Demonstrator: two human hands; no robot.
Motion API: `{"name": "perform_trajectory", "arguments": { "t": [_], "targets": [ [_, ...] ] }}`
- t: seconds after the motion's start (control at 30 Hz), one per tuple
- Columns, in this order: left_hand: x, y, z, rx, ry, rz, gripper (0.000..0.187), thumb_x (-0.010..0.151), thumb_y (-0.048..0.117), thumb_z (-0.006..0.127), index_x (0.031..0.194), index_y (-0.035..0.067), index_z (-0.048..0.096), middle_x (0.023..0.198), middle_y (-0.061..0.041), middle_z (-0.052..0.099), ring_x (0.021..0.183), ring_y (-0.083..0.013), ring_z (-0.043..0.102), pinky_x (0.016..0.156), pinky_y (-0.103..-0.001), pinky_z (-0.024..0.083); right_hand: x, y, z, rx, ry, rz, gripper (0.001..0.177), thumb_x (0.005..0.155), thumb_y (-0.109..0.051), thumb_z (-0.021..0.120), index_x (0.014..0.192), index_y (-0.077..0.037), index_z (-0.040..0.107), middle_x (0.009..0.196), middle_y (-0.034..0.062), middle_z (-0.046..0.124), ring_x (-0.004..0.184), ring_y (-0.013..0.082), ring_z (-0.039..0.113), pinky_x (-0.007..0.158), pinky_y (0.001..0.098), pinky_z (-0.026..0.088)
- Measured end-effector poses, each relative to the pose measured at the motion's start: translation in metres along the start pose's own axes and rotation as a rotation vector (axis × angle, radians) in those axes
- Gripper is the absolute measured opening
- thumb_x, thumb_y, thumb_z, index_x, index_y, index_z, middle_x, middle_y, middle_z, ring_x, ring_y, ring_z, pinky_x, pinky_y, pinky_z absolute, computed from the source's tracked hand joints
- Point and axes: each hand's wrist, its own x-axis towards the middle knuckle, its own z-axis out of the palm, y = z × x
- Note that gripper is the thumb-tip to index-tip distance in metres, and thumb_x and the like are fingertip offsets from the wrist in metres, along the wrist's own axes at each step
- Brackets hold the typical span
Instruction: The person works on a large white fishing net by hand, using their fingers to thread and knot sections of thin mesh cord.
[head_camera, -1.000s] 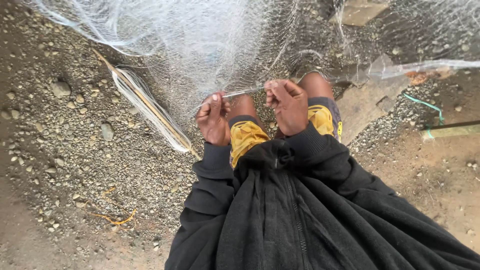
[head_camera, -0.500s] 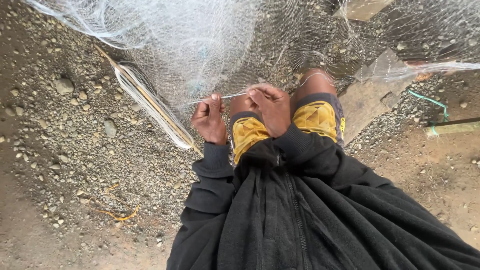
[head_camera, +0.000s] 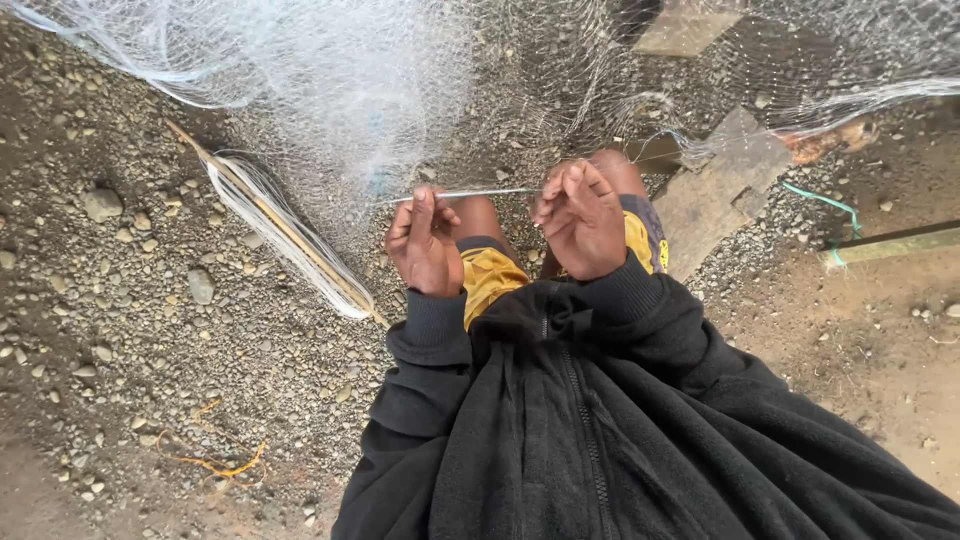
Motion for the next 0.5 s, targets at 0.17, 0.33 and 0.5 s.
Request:
{"name": "perform_trajectory", "arguments": {
  "t": [0.17, 0.33, 0.5],
  "targets": [
    [0.007, 0.005, -0.014, -0.03, 0.028, -0.039, 0.03, 0.114, 0.019, 0.083, 0.087, 0.007, 0.075, 0.09, -0.016, 0.08, 0.071, -0.0176, 0.078, 0.063, -0.029, 0.066, 0.006, 0.003, 0.002, 0.058, -0.08, 0.012, 0.021, 0.126, -0.019, 0.06, 0.11, -0.007, 0.067, 0.11, 0.0161, 0.075, 0.101, 0.0304, 0.082, 0.088, 0.0427, 0.07],
    [0.015, 0.021, -0.025, -0.1, 0.057, -0.068, 0.026, 0.117, 0.021, 0.079, 0.094, 0.007, 0.078, 0.092, -0.013, 0.083, 0.073, -0.0182, 0.081, 0.063, -0.03, 0.069, 0.004, 0.011, 0.017, 0.134, -0.122, 0.062, 0.02, 0.126, -0.022, 0.06, 0.113, -0.008, 0.063, 0.122, 0.0152, 0.079, 0.124, 0.0362, 0.085, 0.105, 0.0523, 0.075],
    [0.022, 0.024, -0.041, -0.1, 0.054, -0.054, 0.023, 0.118, 0.027, 0.078, 0.103, 0.011, 0.079, 0.097, -0.009, 0.083, 0.077, -0.0169, 0.079, 0.067, -0.031, 0.069, 0.002, 0.022, 0.023, 0.026, -0.13, 0.053, 0.012, 0.121, -0.015, 0.07, 0.122, -0.004, 0.066, 0.127, 0.0178, 0.078, 0.126, 0.0362, 0.085, 0.104, 0.0488, 0.076]
  ]
}}
